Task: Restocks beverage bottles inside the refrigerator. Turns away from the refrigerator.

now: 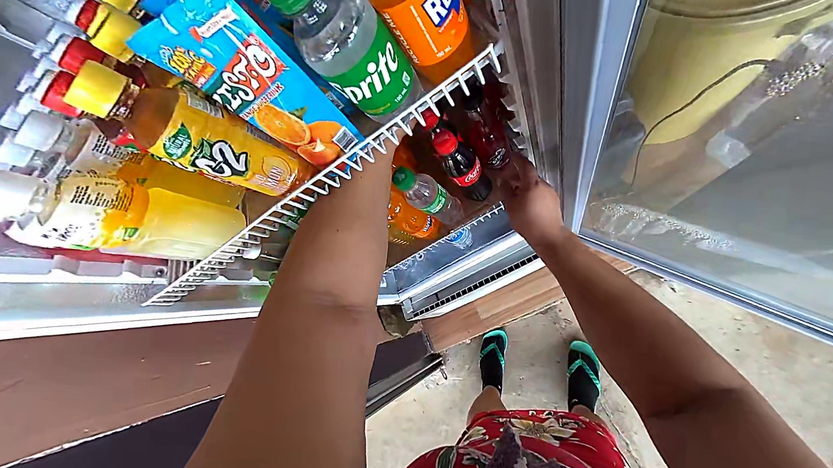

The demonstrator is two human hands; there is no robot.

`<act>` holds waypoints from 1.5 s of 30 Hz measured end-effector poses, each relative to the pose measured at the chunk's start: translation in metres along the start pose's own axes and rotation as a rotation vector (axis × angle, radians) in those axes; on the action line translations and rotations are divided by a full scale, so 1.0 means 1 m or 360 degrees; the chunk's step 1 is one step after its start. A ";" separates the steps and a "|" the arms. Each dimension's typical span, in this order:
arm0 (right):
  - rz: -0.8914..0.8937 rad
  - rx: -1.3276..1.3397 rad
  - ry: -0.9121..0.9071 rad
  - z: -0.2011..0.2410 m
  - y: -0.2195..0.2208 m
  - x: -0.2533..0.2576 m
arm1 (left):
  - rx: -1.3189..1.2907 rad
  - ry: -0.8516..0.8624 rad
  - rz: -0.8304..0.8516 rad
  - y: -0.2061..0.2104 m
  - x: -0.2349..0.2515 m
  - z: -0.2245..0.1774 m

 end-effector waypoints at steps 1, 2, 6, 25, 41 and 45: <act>0.0002 -0.0010 0.0068 0.001 0.002 0.008 | -0.0282 -0.0365 0.0075 -0.003 -0.005 -0.008; 0.0018 -0.0033 0.0133 0.003 0.004 0.015 | -0.0376 -0.0538 -0.0028 -0.004 -0.009 -0.010; 0.0128 -0.0245 0.0328 0.004 0.014 0.032 | -0.0012 -0.0398 -0.0420 0.011 -0.001 0.016; 0.0086 -0.0252 0.0341 0.004 0.000 0.027 | -0.0339 0.0116 0.0107 0.008 -0.042 -0.119; -0.0132 -0.0145 0.0187 -0.015 -0.003 0.007 | 0.0130 -0.0113 -0.0268 0.001 0.013 -0.103; -0.0133 -0.0115 0.0164 -0.018 -0.002 0.007 | 0.0354 -0.0214 -0.0232 0.003 0.031 -0.083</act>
Point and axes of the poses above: each hand's wrist, its own x-axis towards the middle knuckle, its own y-axis out of the palm, z = x × y, the point moved 10 cm from there along x, towards the middle knuckle, and after that the axes turned 6 degrees about z, right-handed, at the moved point
